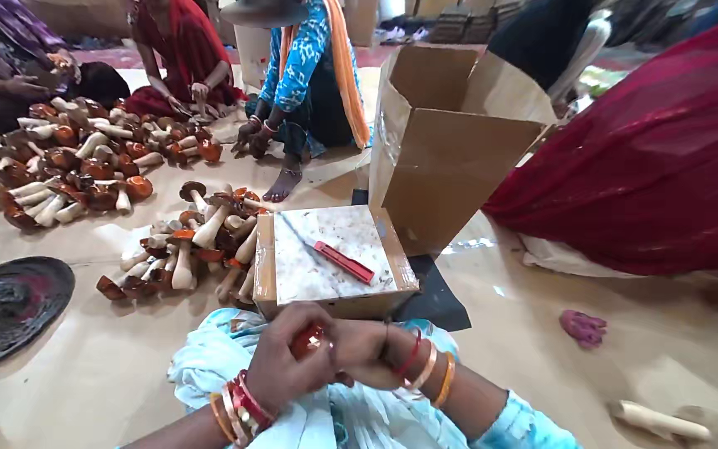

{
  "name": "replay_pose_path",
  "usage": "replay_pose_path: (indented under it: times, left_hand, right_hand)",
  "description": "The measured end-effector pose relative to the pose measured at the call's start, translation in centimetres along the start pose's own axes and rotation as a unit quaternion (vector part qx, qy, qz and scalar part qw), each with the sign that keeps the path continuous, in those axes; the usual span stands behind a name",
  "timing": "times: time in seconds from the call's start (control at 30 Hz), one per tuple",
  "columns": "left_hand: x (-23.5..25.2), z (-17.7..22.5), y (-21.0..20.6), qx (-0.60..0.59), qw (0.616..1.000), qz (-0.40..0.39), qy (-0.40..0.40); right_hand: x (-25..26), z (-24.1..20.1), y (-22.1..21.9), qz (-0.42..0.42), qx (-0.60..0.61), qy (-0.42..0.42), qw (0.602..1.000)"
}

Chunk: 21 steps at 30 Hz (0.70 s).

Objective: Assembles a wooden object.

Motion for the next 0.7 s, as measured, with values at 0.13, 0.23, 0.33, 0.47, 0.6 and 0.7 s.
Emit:
replay_pose_path:
  times: [0.13,0.23,0.33,0.47,0.6,0.7]
  left_hand:
    - [-1.5,2.0,-0.3,0.039,0.981,0.004,-0.190]
    - [0.7,-6.6,-0.1,-0.187,0.941,0.071,0.272]
    - [1.0,-5.4,-0.1,-0.121,0.969,0.046,0.210]
    - [-0.3,0.9,0.8,-0.059,0.989,-0.037,-0.132]
    - [0.6,-6.0,5.5,-0.338,0.938,0.061,0.051]
    - [-1.3,-9.8,6.3,-0.558,0.799,0.124,0.186]
  right_hand:
    - [-0.3,0.0,-0.6,-0.023,0.052,0.009,0.998]
    - [1.4,-1.6,0.9,0.008,-0.349,-0.160,0.923]
    - [1.4,-0.3,0.9,-0.010,-0.231,-0.097,0.968]
    - [0.2,0.9,-2.3,-0.058,0.229,0.003,0.972]
    - [-1.0,-2.1,7.1,0.200,0.028,0.067,0.977]
    - [-3.2,-2.6,12.3,0.401,-0.099,0.056,0.909]
Point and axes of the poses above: each hand's wrist, its own x-axis towards the middle knuckle, its own y-axis out of the back of the hand, z = x × y, the point moved 10 cm from there along x, towards the middle knuckle, and after that the axes turned 14 degrees about y, right-handed, at the moved point
